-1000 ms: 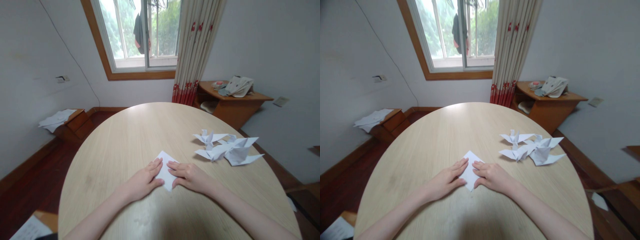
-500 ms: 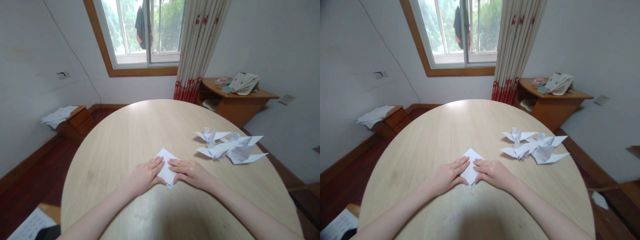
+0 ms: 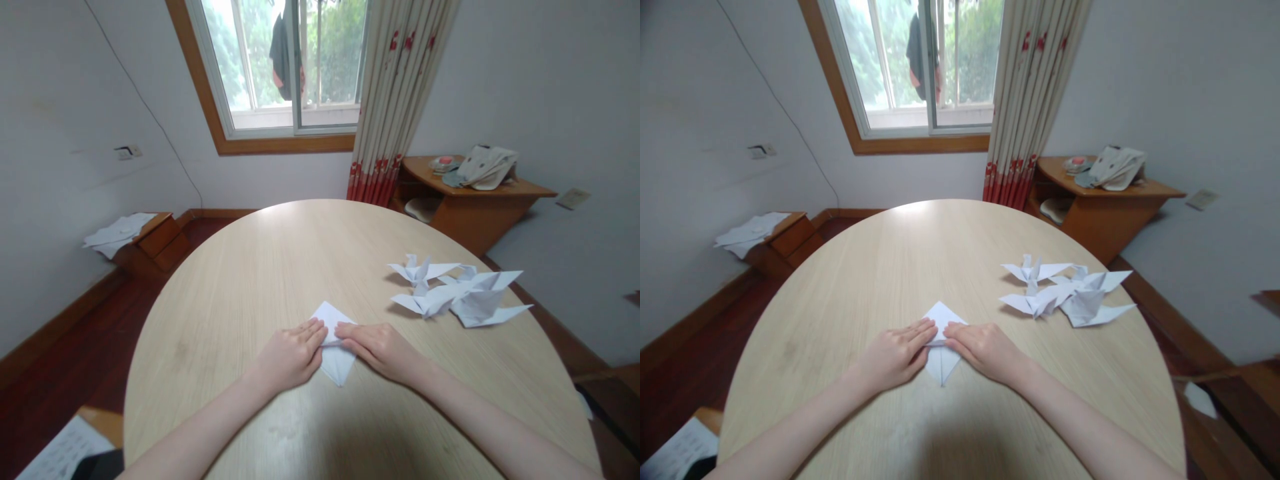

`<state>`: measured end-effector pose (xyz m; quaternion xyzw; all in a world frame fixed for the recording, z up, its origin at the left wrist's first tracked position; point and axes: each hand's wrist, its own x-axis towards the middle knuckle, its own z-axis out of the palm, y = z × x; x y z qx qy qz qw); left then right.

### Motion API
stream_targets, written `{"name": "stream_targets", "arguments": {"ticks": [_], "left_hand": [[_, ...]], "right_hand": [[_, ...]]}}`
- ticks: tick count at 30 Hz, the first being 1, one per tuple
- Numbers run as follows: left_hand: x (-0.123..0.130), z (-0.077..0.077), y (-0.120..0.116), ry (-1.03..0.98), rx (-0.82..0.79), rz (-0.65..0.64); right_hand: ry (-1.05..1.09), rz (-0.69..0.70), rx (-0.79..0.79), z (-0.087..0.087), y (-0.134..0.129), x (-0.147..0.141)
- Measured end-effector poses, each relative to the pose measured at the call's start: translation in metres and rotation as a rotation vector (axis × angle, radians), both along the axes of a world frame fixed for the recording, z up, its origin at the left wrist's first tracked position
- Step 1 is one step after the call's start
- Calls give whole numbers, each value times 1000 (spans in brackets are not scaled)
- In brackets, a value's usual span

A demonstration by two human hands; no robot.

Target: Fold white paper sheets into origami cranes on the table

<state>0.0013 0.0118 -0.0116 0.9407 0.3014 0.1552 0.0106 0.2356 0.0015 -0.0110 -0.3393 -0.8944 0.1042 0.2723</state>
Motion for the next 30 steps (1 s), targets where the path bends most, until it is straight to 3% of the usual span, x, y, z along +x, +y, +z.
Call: {"name": "stream_targets", "arguments": {"ticks": [7,13,24,30], "left_hand": [[0,-2,4,-4,16,34],[-3,-5,7,10,0,12],[-1,-2,4,-94,117,-31],[2,-2,3,-185,26,-16]], "right_hand": [[-28,26,13,2,-2,1],[-75,-50,11,-5,2,-1],[-52,-65,47,-9,3,-2],[-36,-58,74,-10,3,-2]]}}
